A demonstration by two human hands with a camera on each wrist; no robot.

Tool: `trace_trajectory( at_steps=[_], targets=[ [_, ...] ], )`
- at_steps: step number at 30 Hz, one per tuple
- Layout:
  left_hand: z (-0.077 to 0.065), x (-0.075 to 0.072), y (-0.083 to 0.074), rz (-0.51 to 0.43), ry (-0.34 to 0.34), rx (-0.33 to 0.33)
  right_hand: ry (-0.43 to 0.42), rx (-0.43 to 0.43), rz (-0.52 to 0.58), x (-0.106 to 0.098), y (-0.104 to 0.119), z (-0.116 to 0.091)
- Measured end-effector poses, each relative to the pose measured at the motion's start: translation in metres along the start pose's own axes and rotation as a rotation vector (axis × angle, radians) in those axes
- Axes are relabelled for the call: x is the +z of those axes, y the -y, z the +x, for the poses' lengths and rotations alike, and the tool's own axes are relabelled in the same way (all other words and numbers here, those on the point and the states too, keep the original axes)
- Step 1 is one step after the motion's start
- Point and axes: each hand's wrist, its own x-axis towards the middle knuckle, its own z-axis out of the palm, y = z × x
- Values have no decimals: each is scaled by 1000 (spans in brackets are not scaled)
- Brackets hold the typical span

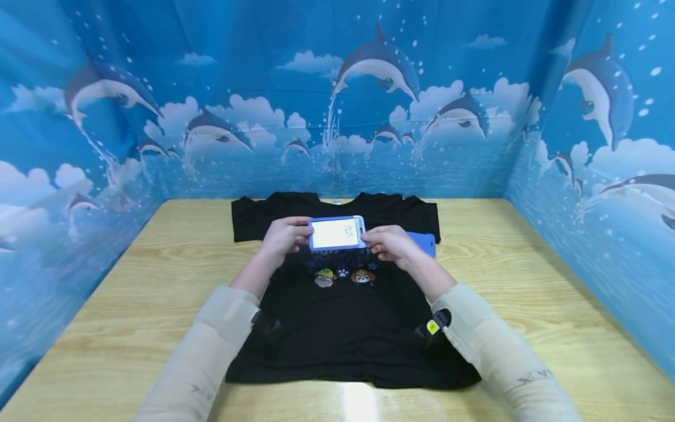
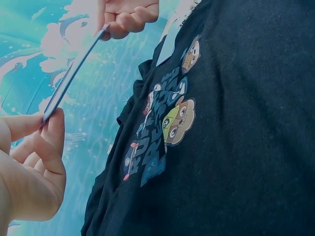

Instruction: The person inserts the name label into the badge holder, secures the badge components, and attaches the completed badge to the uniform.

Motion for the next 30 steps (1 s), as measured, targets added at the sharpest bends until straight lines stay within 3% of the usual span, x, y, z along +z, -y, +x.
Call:
trace_trajectory(
  at_steps=[16,24,30],
  targets=[
    [0,-7,1,-8,-3,-29,-71,-62,30,-64,2,-4],
    [-1,-7,1,-10,-5,-37,-141,-64,-125,-93,-8,3],
    [-1,-7,1,-1,6,-33,-211,0,-173,-115,-27,11]
  ],
)
